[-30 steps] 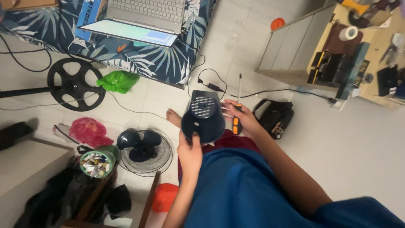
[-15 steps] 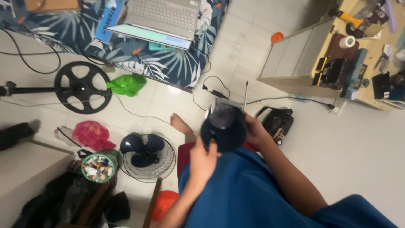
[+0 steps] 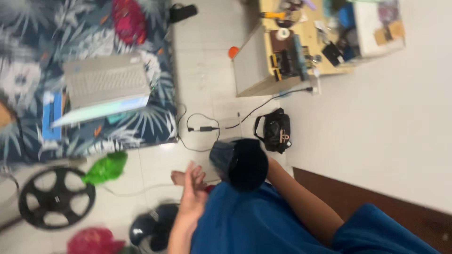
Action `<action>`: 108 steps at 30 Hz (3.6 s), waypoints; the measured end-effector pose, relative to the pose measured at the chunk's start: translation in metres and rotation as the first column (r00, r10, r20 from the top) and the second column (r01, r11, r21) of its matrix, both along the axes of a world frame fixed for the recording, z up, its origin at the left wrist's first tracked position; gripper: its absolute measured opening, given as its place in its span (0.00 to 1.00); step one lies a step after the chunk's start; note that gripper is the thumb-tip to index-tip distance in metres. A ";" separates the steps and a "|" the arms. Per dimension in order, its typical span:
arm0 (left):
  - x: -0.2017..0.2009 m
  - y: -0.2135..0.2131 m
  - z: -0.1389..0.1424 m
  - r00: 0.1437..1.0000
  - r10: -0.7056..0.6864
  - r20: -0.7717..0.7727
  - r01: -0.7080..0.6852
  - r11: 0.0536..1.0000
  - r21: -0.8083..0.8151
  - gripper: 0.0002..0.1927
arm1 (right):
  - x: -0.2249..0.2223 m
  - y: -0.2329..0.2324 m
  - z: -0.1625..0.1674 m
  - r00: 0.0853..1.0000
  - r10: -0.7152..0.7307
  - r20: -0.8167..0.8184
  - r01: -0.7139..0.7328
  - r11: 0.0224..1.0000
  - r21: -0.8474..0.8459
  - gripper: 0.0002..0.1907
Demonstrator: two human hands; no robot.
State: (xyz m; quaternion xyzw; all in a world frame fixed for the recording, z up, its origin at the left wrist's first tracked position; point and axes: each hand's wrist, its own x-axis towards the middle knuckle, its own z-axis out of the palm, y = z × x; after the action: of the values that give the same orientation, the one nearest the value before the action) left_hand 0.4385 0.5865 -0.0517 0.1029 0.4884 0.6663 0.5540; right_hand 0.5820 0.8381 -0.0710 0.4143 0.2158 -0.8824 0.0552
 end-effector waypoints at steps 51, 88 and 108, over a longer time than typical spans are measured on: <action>0.027 0.196 -0.070 0.472 0.599 0.647 -0.604 0.754 -0.258 0.45 | 0.027 0.552 0.007 0.825 -0.540 0.166 -0.437 -0.424 0.793 0.03; -0.438 0.475 0.059 0.689 0.721 -0.075 -0.718 0.664 -0.211 0.17 | -0.657 0.424 0.088 0.275 0.960 0.057 -0.660 0.145 0.737 0.12; -0.476 0.576 0.118 0.165 0.986 0.025 -0.971 0.166 -0.172 0.08 | -0.837 0.519 0.146 -0.620 0.785 0.015 -0.432 -0.357 0.829 0.27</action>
State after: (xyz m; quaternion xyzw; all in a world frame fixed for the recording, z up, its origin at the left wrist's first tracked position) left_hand -0.0375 1.1621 0.0659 -0.3114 0.4402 0.8416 0.0310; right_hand -0.2547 1.3575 0.0746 -0.3722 0.6211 -0.4213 0.5461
